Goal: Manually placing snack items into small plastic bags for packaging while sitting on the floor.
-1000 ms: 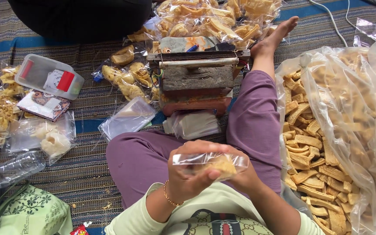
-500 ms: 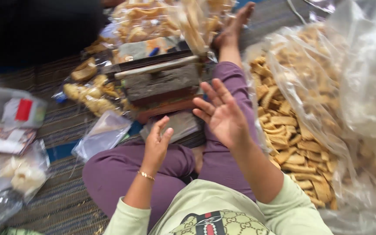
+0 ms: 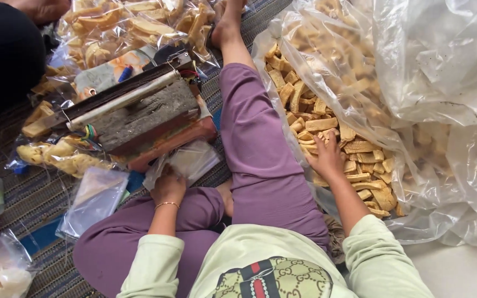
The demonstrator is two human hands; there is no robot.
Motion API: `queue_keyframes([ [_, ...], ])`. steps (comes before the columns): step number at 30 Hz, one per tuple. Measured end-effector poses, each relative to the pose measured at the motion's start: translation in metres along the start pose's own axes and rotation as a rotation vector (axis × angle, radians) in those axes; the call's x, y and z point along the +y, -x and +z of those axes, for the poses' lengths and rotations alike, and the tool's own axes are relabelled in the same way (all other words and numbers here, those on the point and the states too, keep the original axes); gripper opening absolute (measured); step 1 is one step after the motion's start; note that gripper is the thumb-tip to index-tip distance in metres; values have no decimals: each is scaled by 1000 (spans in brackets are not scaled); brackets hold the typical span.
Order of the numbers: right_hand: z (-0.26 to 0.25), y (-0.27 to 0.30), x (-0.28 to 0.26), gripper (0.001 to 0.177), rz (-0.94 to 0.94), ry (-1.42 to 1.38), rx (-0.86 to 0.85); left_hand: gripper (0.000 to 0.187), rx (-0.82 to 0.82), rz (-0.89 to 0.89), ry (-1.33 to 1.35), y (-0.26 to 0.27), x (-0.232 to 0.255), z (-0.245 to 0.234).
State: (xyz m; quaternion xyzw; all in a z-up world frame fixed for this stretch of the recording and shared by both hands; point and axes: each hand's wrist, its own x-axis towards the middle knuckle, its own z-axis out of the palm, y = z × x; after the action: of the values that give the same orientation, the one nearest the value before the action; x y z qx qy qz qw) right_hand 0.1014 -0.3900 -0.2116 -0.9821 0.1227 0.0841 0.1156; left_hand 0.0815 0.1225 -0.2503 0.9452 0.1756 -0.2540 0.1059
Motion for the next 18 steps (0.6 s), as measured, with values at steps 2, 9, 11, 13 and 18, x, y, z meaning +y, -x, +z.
queue_keyframes([
  [2,-17,-2,-18,79,-6,27,9,46,268,169,162,43,13,-38],
  [9,-22,-52,-17,98,-138,310,-106,80,666,173,990,101,18,-74],
  [11,-34,-55,-25,99,-164,380,-119,88,554,97,1249,106,11,-72],
  [13,-27,-70,-15,101,-191,447,-127,99,435,23,1504,114,9,-81],
  [18,44,-120,57,81,-240,534,-252,29,129,96,1372,151,29,-121],
])
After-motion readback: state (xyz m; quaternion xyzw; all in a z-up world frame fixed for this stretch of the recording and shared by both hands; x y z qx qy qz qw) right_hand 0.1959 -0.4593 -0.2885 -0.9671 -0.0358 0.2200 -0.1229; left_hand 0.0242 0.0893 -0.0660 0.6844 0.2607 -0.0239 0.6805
